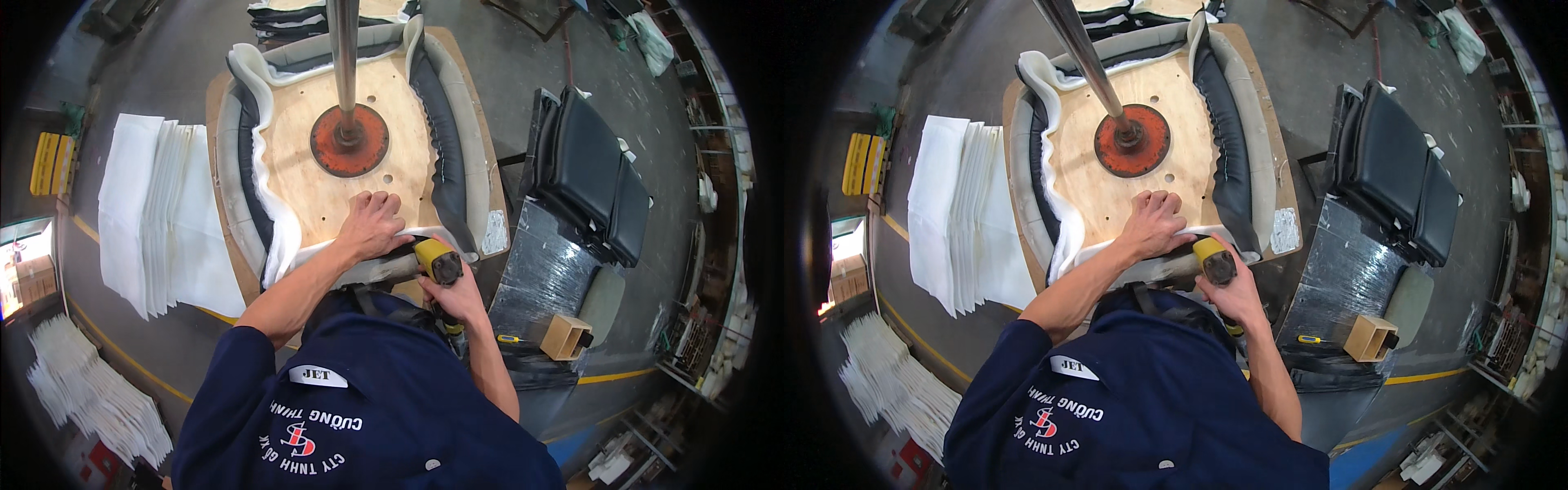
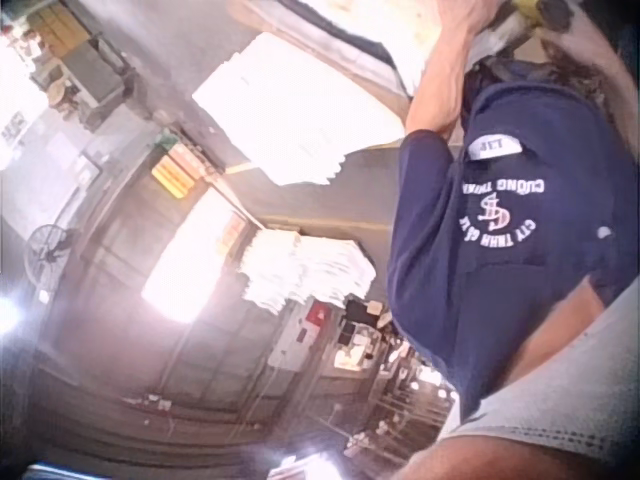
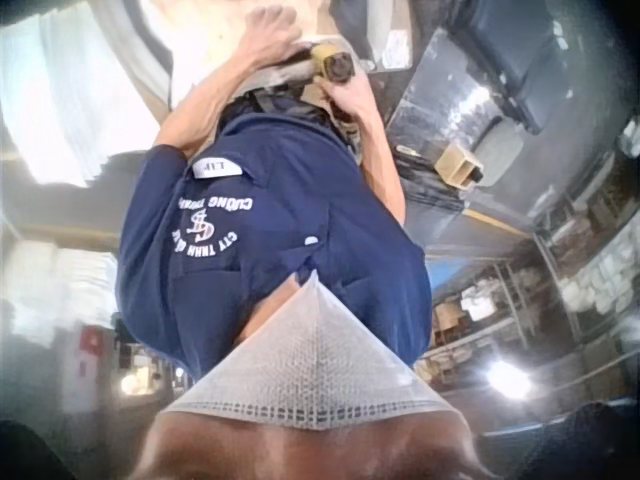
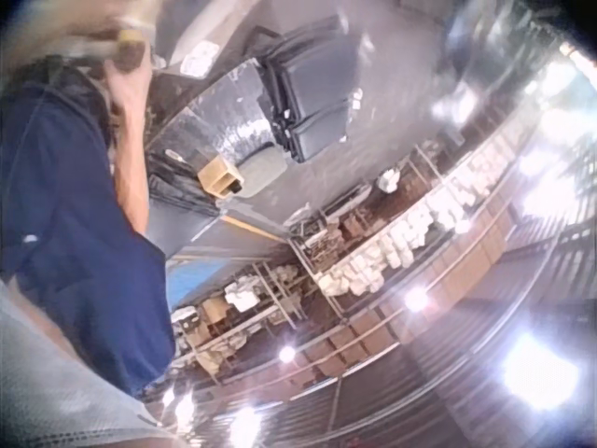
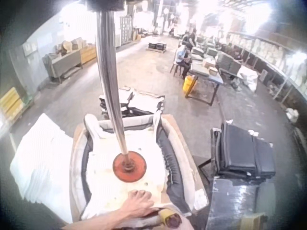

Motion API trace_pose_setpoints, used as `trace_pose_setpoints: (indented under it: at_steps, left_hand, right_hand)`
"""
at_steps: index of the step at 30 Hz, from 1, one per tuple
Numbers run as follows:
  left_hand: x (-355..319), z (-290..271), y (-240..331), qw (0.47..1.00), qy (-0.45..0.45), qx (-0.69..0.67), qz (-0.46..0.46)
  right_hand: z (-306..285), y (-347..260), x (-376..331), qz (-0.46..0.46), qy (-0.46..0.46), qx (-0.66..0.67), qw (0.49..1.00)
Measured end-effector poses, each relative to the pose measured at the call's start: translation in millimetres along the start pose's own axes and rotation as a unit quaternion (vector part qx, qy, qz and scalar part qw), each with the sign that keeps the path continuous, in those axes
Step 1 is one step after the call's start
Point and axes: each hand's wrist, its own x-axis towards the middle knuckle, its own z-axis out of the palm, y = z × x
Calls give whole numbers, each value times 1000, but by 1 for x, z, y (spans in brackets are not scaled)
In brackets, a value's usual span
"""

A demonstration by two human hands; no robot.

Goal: The person places a white fabric sheet over a wooden seat base, secures it with a vacuum suction cup, and uses a staple gun to attach the fabric to the underside of the seat. The person repeatedly pulls and staples the fabric around the perimeter to create a taut finish.

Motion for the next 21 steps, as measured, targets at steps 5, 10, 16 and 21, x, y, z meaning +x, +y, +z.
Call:
trace_pose_setpoints:
  at_steps: [5, 10, 16, 21]
  left_hand:
    - [6, -1, -2, 1000, -20, 23, -4]
    - [5, -1, -4, 998, -21, 55, -12]
    - [6, 1, -2, 999, -23, 39, -19]
    - [16, 5, 4, 999, -26, 28, -19]
  right_hand:
    - [2, -17, 8, 46, 10, 5, 999]
    - [8, -29, 16, 40, 28, 1, 999]
    - [11, -34, 24, 53, 30, 2, 998]
    - [10, -33, 25, 53, 52, -24, 997]
